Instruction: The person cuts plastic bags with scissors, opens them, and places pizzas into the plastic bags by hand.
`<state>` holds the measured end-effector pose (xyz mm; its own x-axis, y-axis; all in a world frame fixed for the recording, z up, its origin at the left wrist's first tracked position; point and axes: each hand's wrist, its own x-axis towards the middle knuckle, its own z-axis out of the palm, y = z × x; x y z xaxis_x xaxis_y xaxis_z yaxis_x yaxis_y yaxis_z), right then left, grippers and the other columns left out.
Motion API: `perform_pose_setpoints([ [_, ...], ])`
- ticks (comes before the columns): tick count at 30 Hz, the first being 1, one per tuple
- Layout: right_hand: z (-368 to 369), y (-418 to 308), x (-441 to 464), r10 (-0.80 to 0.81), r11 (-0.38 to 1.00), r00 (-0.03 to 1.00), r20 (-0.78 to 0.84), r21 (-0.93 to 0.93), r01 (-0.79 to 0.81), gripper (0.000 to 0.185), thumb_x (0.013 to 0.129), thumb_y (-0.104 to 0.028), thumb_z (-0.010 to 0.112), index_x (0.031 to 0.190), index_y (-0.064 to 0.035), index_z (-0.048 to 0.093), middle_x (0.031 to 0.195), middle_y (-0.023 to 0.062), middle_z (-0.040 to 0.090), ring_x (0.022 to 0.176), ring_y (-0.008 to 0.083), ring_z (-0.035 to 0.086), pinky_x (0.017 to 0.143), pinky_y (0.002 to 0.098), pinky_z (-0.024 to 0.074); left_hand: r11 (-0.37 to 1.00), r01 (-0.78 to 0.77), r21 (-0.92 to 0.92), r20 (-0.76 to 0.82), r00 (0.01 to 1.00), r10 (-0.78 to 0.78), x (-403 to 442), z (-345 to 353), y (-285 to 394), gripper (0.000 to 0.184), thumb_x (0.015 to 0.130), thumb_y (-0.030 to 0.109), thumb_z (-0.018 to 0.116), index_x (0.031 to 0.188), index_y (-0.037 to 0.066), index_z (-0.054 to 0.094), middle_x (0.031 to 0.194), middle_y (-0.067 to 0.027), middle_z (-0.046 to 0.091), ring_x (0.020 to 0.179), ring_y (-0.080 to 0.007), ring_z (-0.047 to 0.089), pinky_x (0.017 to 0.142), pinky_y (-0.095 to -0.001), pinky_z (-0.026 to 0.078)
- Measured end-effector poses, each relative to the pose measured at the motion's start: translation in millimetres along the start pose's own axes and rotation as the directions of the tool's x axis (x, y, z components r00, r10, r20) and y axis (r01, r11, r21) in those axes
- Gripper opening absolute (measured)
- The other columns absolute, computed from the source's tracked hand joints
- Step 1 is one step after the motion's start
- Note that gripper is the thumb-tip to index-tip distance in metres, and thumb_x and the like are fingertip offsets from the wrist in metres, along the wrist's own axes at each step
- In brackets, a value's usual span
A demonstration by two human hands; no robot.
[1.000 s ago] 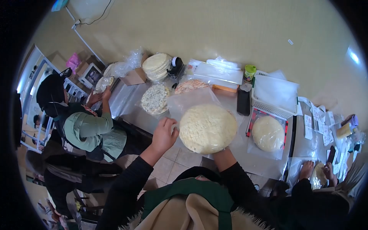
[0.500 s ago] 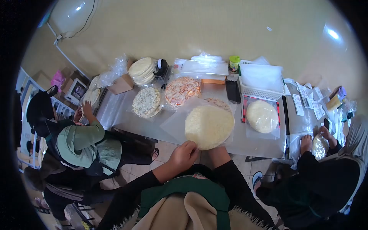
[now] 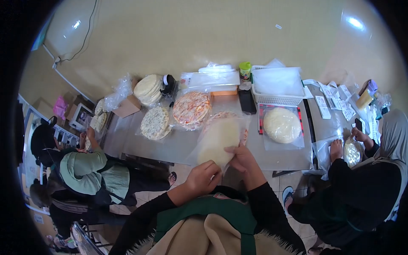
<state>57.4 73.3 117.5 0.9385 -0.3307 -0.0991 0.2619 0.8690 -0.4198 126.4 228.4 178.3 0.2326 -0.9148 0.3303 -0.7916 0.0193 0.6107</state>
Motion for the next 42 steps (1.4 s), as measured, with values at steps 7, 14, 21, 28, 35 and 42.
perform_pose_setpoints([
  [7,-10,-8,-18,0.136,0.99,0.937,-0.323,0.063,-0.122,0.035,0.074,-0.003,0.056,0.107,0.0045,0.05,0.093,0.0165,0.059,0.066,0.0271,0.062,0.056,0.0354,0.0527,0.97,-0.242,-0.014,0.135,0.961,0.242,28,25,20,0.009,0.07,0.008,0.06,0.074,0.006,0.053,0.072,-0.0095,0.051,0.061,-0.027,0.054,0.054,-0.0345,0.046],
  [14,-44,-68,-29,-0.212,0.934,0.956,-0.205,0.247,0.26,0.043,0.077,-0.007,0.05,0.118,0.0012,0.044,0.108,0.0151,0.054,0.097,0.0292,0.056,0.086,0.04,0.0459,0.962,-0.27,-0.03,0.116,0.955,0.272,64,55,27,0.014,0.072,0.009,0.06,0.085,0.007,0.058,0.082,-0.0092,0.056,0.073,-0.0278,0.057,0.063,-0.0353,0.047],
  [21,-177,-92,-4,-0.423,0.853,0.727,-0.541,0.033,0.521,0.039,0.079,-0.008,0.05,0.117,-0.0023,0.043,0.112,0.013,0.052,0.106,0.0296,0.049,0.091,0.0439,0.04,0.992,-0.098,-0.085,0.292,0.949,0.119,81,67,19,0.017,0.074,0.009,0.058,0.092,0.006,0.058,0.088,-0.0107,0.057,0.081,-0.0298,0.057,0.069,-0.0372,0.047],
  [28,-185,-123,-42,0.078,0.24,0.829,-0.553,-0.797,-0.554,0.022,0.082,-0.017,0.053,0.099,-0.0049,0.059,0.08,0.0098,0.062,0.079,0.0249,0.06,0.07,0.0347,0.0485,0.987,0.099,-0.128,0.214,0.974,-0.07,64,59,-19,0.015,0.077,0.006,0.057,0.093,0.003,0.058,0.088,-0.0133,0.059,0.08,-0.0285,0.059,0.07,-0.0347,0.047],
  [35,-106,-236,41,-0.104,0.152,0.981,-0.165,-0.977,-0.148,0.028,0.08,-0.021,0.06,0.099,-0.0004,0.06,0.091,0.0098,0.065,0.086,0.0236,0.061,0.075,0.0321,0.0484,0.893,0.374,-0.249,0.112,0.927,-0.357,48,55,-37,0.013,0.081,0.012,0.057,0.09,0.003,0.059,0.086,-0.013,0.06,0.079,-0.0271,0.058,0.068,-0.0333,0.046],
  [42,-207,-251,213,-0.672,-0.476,0.735,0.086,-0.811,-0.341,0.068,0.072,-0.021,0.064,0.131,-0.0074,0.034,0.128,0.0183,0.043,0.118,0.037,0.039,0.096,0.0446,0.0355,0.849,0.488,-0.203,0.155,0.872,-0.465,34,40,-34,0.015,0.083,0.014,0.056,0.092,0.002,0.059,0.087,-0.0133,0.06,0.078,-0.0272,0.058,0.068,-0.0339,0.047],
])
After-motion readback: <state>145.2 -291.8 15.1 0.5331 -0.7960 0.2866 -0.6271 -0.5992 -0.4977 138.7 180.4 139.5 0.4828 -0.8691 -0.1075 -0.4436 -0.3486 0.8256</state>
